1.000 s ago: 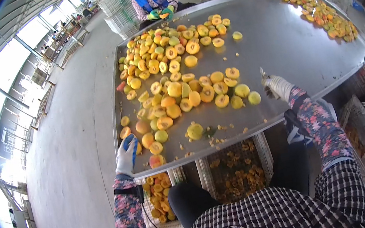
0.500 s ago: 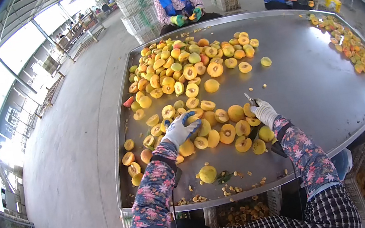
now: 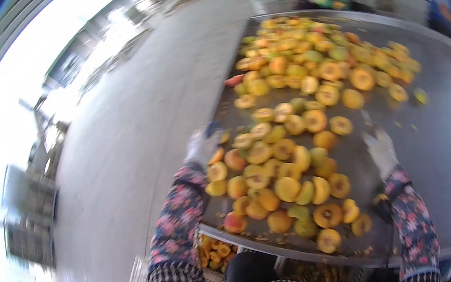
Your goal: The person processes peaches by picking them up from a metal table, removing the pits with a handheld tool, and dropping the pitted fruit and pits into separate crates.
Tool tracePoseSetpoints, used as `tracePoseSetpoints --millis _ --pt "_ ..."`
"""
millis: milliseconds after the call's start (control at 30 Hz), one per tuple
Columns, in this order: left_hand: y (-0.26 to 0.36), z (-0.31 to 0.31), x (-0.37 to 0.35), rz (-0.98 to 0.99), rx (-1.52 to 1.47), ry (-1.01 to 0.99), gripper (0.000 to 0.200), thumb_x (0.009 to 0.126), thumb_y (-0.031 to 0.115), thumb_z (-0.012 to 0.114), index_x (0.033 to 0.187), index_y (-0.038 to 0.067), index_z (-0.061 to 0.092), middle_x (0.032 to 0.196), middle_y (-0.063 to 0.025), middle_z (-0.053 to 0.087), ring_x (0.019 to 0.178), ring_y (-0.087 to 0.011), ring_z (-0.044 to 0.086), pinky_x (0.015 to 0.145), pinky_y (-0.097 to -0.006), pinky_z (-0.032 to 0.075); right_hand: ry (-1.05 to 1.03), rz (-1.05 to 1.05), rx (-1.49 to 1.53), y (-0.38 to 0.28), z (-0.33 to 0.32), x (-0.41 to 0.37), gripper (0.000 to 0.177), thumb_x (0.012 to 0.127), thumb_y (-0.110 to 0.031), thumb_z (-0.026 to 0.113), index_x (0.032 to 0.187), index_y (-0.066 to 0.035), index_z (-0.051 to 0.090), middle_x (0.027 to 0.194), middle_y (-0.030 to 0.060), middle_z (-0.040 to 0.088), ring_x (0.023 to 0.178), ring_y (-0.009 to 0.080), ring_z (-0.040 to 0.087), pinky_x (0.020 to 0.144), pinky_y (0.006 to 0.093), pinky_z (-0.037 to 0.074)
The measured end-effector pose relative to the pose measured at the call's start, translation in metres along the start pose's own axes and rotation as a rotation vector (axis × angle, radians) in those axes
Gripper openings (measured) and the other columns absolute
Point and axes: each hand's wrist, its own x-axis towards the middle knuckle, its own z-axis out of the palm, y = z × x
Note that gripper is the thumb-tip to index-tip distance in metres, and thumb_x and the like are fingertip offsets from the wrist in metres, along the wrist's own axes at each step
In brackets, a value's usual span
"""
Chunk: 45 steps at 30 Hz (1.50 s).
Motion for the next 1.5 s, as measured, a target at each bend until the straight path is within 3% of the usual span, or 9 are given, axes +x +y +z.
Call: tracePoseSetpoints --millis 67,200,433,667,767,967,1167,1333,1500 --pt "0.020 -0.018 -0.011 -0.170 0.152 -0.290 0.060 0.091 0.053 0.052 0.129 0.007 0.059 0.133 -0.0235 0.055 0.129 -0.0407 0.048 0.109 -0.0470 0.035 0.002 0.012 0.018 0.043 0.005 0.027 0.039 0.094 -0.015 0.062 0.130 -0.001 0.056 0.118 0.0065 0.061 0.101 0.0148 0.055 0.088 0.0297 0.046" --pt "0.028 0.032 -0.029 -0.299 0.154 -0.244 0.073 0.092 0.049 0.048 0.152 0.011 0.032 0.157 -0.0176 0.029 0.145 -0.0395 0.025 0.119 -0.0534 0.015 -0.136 -0.162 -0.043 0.057 0.042 0.049 0.035 0.094 -0.007 0.062 0.128 -0.003 0.056 0.119 0.0053 0.058 0.107 0.0161 0.054 0.098 0.0261 0.041" --pt "0.056 0.003 -0.052 -0.323 -0.002 -0.567 0.057 0.095 0.040 0.048 0.146 0.016 0.042 0.150 -0.0191 0.040 0.130 -0.0382 0.048 0.109 -0.0497 0.037 -0.420 -0.353 -0.300 0.000 0.083 0.010 0.044 0.088 0.008 0.059 0.131 0.000 0.052 0.135 0.0107 0.047 0.117 0.0209 0.051 0.103 0.0279 0.039" --pt "0.001 0.012 -0.099 -0.240 -0.465 -0.302 0.056 0.091 0.031 0.053 0.142 0.008 0.045 0.143 -0.0229 0.046 0.126 -0.0392 0.051 0.106 -0.0386 0.042 -0.465 -0.493 -0.608 0.002 0.058 -0.025 0.041 0.090 -0.002 0.061 0.130 0.005 0.051 0.130 0.0160 0.053 0.117 0.0245 0.053 0.100 0.0295 0.042" --pt "0.014 -0.016 -0.124 -0.374 -0.109 -0.420 0.060 0.091 0.041 0.052 0.142 0.010 0.047 0.146 -0.0214 0.045 0.133 -0.0391 0.044 0.111 -0.0420 0.037 -0.607 -0.104 -0.275 -0.043 0.040 -0.058 0.044 0.090 -0.001 0.061 0.132 0.003 0.049 0.127 0.0132 0.056 0.113 0.0206 0.055 0.097 0.0299 0.045" --pt "0.040 -0.023 -0.153 -0.278 -0.073 -0.448 0.068 0.075 0.039 0.075 0.133 0.012 0.052 0.136 -0.0228 0.053 0.122 -0.0388 0.055 0.101 -0.0458 0.047 -0.351 0.041 -0.007 0.002 -0.010 -0.096 0.047 0.091 -0.004 0.062 0.135 0.003 0.048 0.122 0.0124 0.060 0.110 0.0195 0.057 0.094 0.0308 0.046" --pt "0.068 -0.065 -0.175 -0.531 -0.367 -0.178 0.062 0.066 0.033 0.081 0.118 0.006 0.062 0.105 -0.0211 0.069 0.101 -0.0323 0.068 0.086 -0.0416 0.056 -0.290 -0.157 -0.397 -0.088 -0.023 -0.185 0.046 0.091 -0.019 0.060 0.129 0.006 0.054 0.115 0.0156 0.065 0.107 0.0232 0.061 0.094 0.0355 0.046" --pt "0.092 -0.041 -0.193 -0.074 -0.530 0.276 0.080 0.065 0.007 0.083 0.135 0.003 0.046 0.126 -0.0198 0.046 0.115 -0.0323 0.053 0.099 -0.0434 0.047 -0.304 0.017 -0.131 -0.151 -0.010 -0.259 0.038 0.093 -0.025 0.059 0.122 0.000 0.057 0.091 0.0036 0.064 0.076 0.0109 0.062 0.064 0.0251 0.050" --pt "0.205 -0.056 -0.261 0.210 -0.818 0.155 0.097 0.065 -0.005 0.078 0.149 0.002 0.030 0.132 -0.0148 0.041 0.125 -0.0280 0.047 0.104 -0.0377 0.044 -0.395 0.032 0.117 -0.168 0.026 -0.303 0.049 0.093 -0.034 0.061 0.127 -0.001 0.052 0.091 0.0008 0.057 0.077 0.0086 0.053 0.068 0.0224 0.045"
